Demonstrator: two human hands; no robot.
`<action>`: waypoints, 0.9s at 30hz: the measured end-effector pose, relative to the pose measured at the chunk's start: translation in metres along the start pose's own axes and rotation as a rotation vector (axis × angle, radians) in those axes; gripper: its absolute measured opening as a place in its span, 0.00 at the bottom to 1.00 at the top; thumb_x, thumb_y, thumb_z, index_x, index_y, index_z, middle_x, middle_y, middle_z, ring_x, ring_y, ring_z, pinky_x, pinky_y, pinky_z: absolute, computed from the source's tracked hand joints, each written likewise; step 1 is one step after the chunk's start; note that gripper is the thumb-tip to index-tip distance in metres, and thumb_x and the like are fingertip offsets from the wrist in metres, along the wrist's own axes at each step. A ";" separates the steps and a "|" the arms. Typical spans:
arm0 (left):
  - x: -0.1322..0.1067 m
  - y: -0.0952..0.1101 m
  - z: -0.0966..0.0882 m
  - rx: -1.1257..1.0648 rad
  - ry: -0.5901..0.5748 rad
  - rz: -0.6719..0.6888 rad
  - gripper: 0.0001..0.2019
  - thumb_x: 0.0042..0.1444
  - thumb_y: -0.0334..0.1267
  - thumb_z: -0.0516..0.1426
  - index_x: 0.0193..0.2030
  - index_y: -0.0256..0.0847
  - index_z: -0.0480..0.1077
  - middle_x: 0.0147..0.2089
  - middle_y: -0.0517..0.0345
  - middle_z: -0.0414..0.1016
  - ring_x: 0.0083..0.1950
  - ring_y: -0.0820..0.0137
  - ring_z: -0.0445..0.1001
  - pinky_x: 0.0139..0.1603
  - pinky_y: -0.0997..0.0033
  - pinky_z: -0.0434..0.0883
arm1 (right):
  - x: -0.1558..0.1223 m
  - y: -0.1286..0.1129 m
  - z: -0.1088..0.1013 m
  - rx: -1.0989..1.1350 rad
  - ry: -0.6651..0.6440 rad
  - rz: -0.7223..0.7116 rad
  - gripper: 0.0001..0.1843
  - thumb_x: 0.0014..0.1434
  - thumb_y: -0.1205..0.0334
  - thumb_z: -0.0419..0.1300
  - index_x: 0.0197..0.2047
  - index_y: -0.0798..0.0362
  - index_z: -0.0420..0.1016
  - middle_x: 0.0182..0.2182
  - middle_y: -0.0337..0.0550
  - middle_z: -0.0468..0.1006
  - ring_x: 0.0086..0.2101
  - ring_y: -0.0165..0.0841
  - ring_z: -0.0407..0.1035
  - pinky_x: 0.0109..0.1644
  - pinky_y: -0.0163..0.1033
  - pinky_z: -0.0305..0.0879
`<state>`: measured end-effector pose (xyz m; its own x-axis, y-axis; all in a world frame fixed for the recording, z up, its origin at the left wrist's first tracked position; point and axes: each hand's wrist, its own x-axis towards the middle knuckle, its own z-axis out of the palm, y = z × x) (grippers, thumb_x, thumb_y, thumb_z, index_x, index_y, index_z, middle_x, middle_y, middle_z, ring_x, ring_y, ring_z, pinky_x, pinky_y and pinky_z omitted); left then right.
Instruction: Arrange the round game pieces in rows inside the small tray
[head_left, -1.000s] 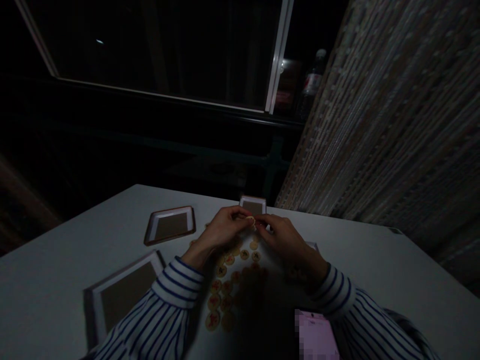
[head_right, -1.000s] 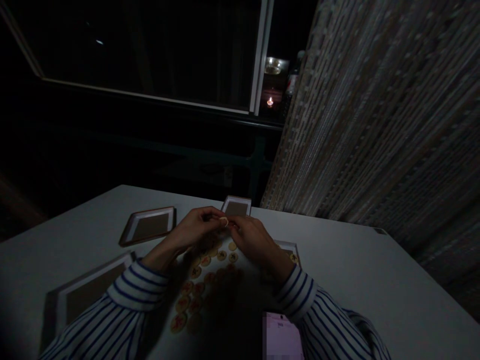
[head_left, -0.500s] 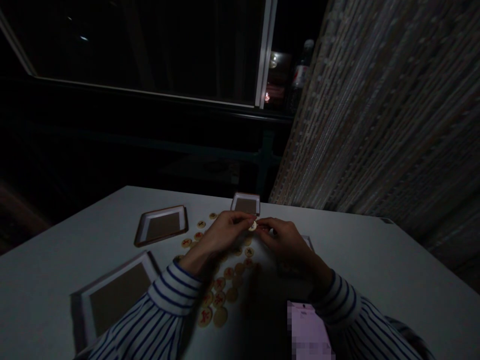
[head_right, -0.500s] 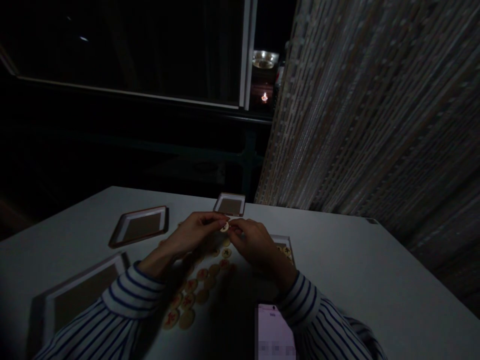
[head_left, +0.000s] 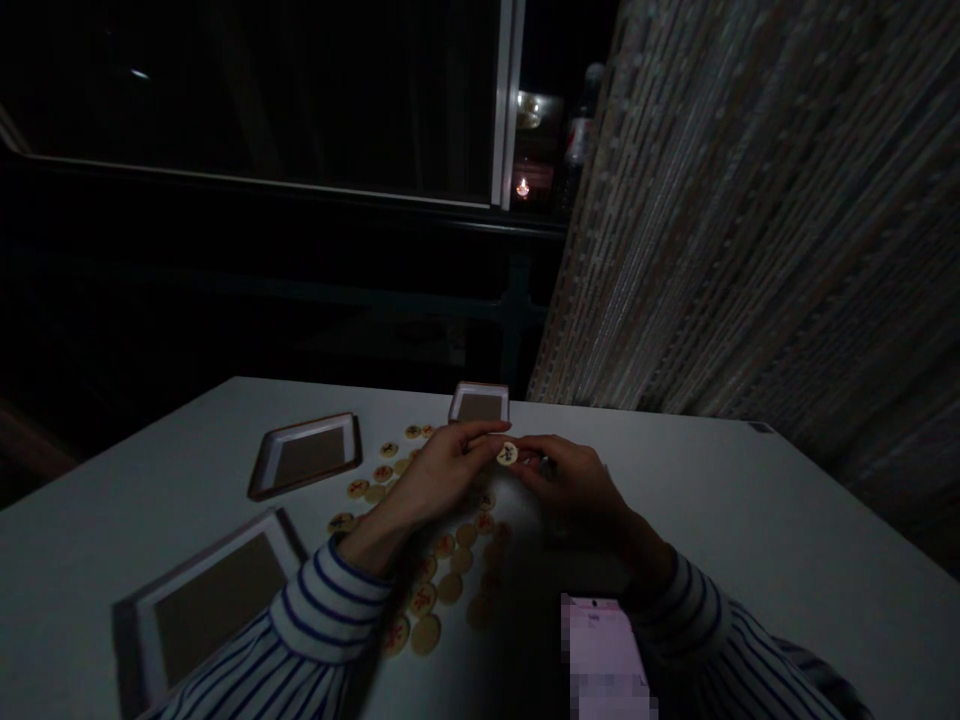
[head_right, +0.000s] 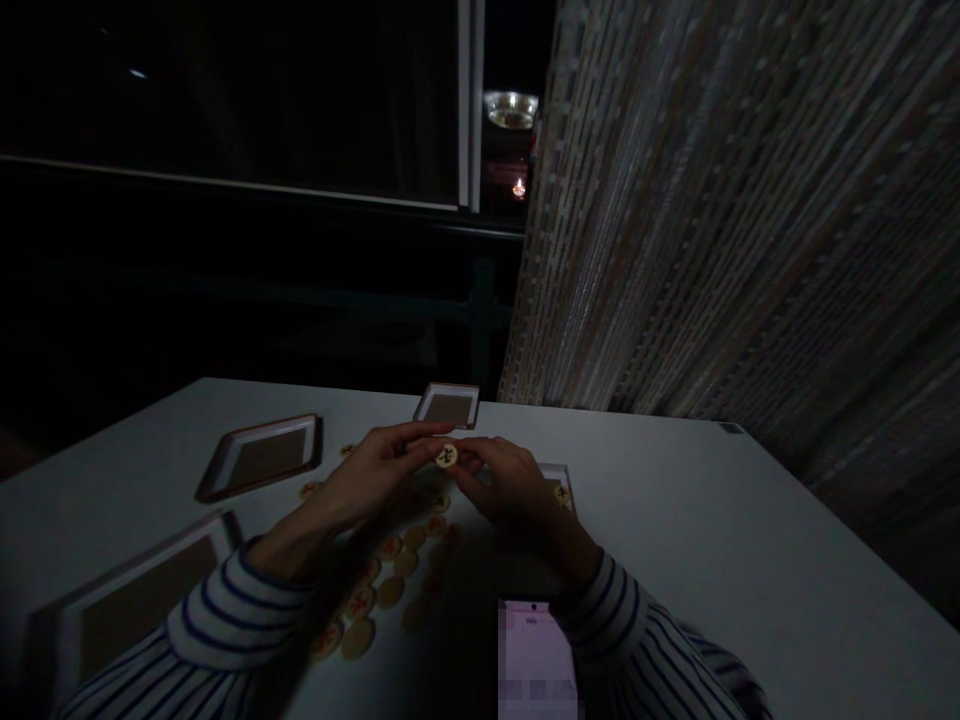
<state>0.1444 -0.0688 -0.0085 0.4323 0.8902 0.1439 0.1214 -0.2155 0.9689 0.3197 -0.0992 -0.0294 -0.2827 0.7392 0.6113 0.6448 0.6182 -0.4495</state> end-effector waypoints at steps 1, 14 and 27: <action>-0.001 0.001 0.001 -0.001 -0.006 -0.005 0.20 0.52 0.42 0.55 0.50 0.36 0.69 0.44 0.52 0.77 0.45 0.65 0.73 0.45 0.69 0.67 | -0.001 0.001 -0.001 0.003 0.003 -0.014 0.13 0.56 0.61 0.57 0.45 0.51 0.72 0.38 0.43 0.78 0.36 0.31 0.72 0.41 0.37 0.67; -0.005 0.011 0.017 -0.107 0.041 -0.039 0.15 0.48 0.40 0.60 0.42 0.36 0.72 0.37 0.54 0.78 0.41 0.68 0.74 0.44 0.70 0.68 | -0.005 -0.004 -0.025 -0.125 0.015 -0.116 0.10 0.56 0.60 0.57 0.40 0.54 0.73 0.31 0.43 0.77 0.32 0.30 0.70 0.37 0.36 0.64; -0.005 0.032 0.037 -0.054 0.098 0.009 0.12 0.47 0.40 0.60 0.38 0.40 0.76 0.39 0.56 0.79 0.44 0.66 0.74 0.50 0.68 0.66 | -0.004 0.001 -0.057 -0.194 -0.008 -0.168 0.11 0.56 0.60 0.57 0.42 0.54 0.72 0.33 0.43 0.77 0.33 0.31 0.69 0.40 0.38 0.62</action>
<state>0.1797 -0.0950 0.0144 0.3435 0.9238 0.1690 0.0689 -0.2042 0.9765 0.3614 -0.1168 0.0049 -0.4023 0.6330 0.6614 0.7122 0.6703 -0.2083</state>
